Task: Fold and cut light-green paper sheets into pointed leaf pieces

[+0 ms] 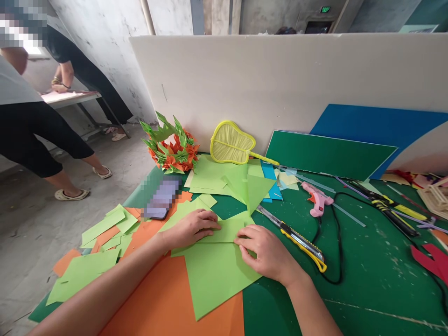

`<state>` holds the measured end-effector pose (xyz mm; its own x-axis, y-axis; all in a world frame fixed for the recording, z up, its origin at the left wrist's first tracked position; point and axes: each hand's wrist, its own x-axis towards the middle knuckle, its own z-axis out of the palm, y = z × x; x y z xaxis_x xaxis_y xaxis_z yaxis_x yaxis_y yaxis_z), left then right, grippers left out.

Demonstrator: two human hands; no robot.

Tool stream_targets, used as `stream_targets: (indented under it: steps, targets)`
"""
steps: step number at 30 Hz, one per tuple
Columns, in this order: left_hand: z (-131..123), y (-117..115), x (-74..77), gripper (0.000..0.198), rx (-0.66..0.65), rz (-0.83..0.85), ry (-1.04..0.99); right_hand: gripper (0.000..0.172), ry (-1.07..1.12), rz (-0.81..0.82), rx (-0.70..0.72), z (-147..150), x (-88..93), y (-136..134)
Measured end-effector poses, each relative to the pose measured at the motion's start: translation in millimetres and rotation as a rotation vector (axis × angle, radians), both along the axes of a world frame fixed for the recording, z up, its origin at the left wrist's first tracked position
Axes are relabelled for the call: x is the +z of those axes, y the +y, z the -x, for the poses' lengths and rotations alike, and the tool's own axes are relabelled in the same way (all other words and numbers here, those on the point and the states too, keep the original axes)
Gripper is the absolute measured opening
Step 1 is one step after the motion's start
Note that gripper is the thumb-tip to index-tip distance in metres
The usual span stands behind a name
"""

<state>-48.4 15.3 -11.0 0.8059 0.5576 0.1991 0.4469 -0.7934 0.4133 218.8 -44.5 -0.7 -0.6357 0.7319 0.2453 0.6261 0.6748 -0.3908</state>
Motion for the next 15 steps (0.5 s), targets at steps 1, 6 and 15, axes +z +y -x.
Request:
stream_targets:
  steps: [1, 6, 15]
  targets:
    - [0, 0, -0.5, 0.024, 0.000, -0.001, -0.002, 0.029, -0.006, -0.002, 0.011, 2, 0.2, 0]
    - [0, 1, -1.9, 0.024, 0.007, -0.012, -0.006, 0.030, -0.057, -0.022, 0.060, 15, -0.1, -2]
    - [-1, 1, -2.3, 0.023, 0.006, -0.004, -0.027, 0.030, -0.109, -0.066, 0.111, 54, -8.6, -5]
